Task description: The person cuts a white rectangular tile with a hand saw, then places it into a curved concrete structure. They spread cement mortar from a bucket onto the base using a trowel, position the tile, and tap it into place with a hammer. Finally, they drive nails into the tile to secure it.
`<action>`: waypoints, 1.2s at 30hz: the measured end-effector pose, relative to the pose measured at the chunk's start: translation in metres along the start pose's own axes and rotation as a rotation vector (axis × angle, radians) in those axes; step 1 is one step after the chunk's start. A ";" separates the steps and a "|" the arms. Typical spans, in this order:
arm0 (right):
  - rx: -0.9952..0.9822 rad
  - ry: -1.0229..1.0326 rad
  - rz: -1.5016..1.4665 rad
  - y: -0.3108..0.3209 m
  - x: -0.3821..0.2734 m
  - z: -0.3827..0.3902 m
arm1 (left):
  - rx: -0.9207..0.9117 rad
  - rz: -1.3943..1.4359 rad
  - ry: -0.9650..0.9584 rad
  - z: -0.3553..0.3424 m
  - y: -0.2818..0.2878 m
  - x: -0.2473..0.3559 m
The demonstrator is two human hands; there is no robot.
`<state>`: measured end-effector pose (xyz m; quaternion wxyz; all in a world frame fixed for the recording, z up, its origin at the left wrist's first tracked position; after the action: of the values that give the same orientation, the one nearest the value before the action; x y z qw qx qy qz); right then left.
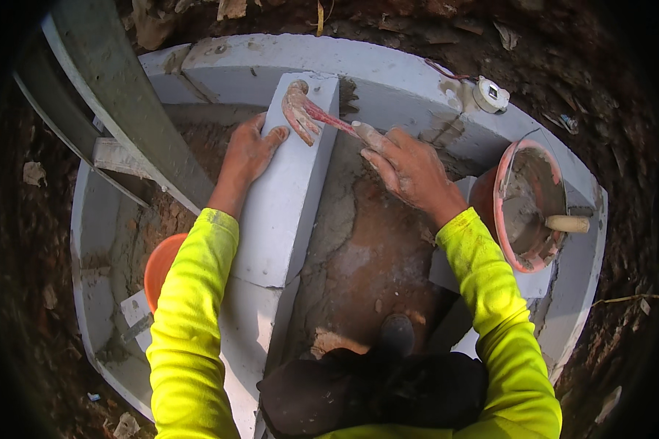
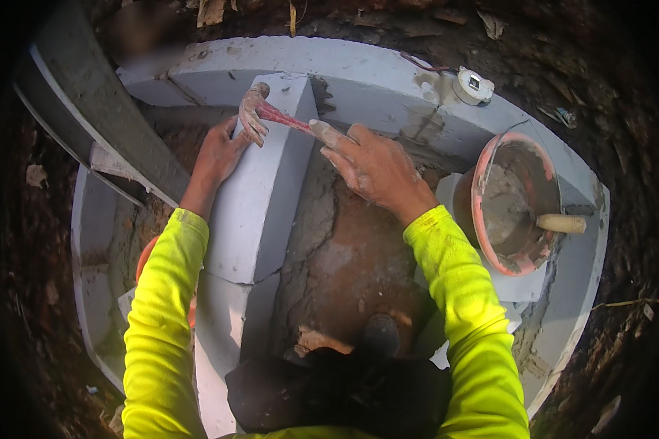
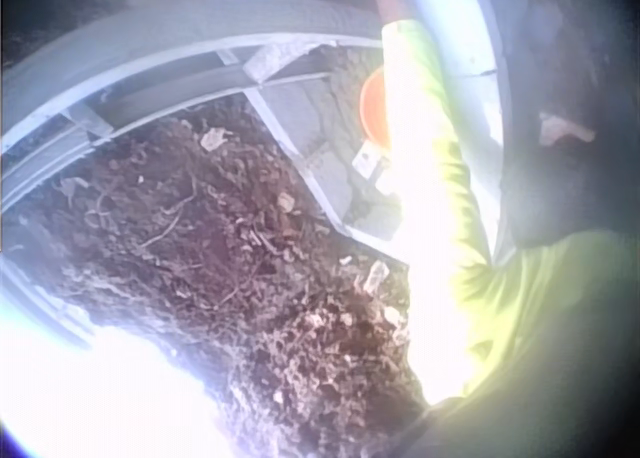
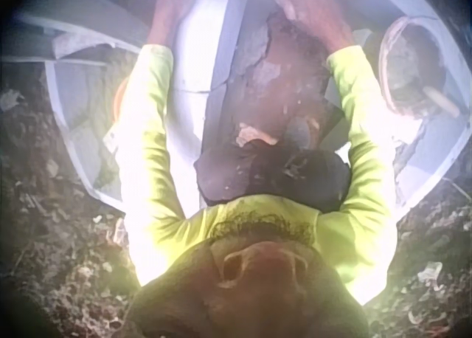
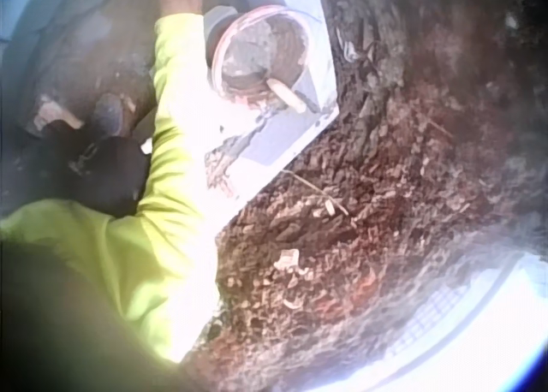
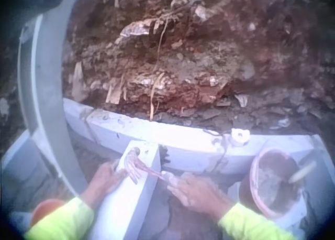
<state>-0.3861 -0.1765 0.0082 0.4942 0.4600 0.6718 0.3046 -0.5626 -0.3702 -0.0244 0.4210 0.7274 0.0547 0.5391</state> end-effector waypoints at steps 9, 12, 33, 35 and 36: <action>0.011 -0.062 -0.007 -0.004 0.016 -0.006 | -0.044 0.031 0.125 0.000 -0.006 0.003; 0.004 -0.064 -0.008 0.002 0.006 -0.011 | -0.033 0.022 0.114 0.002 -0.002 -0.003; 0.085 -0.097 -0.123 0.010 0.007 -0.023 | -0.033 -0.076 0.151 -0.002 -0.007 -0.014; 0.069 -0.156 -0.124 0.009 0.008 -0.018 | -0.052 -0.031 0.169 0.000 -0.011 -0.003; 0.042 -0.184 -0.114 0.006 0.014 -0.017 | -0.059 -0.009 0.183 0.002 -0.013 -0.001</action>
<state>-0.4015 -0.1603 0.0133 0.5606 0.4572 0.6550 0.2182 -0.5566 -0.3636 -0.0336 0.4377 0.6622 0.0804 0.6029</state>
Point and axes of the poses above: each hand's wrist, its own z-axis away from the middle knuckle, its own y-axis out of the back of the hand, x = y × z, the point moved 7 cm from there along -z, towards the middle knuckle, and after that the axes turned 1 degree about x, right-handed, at the moved point
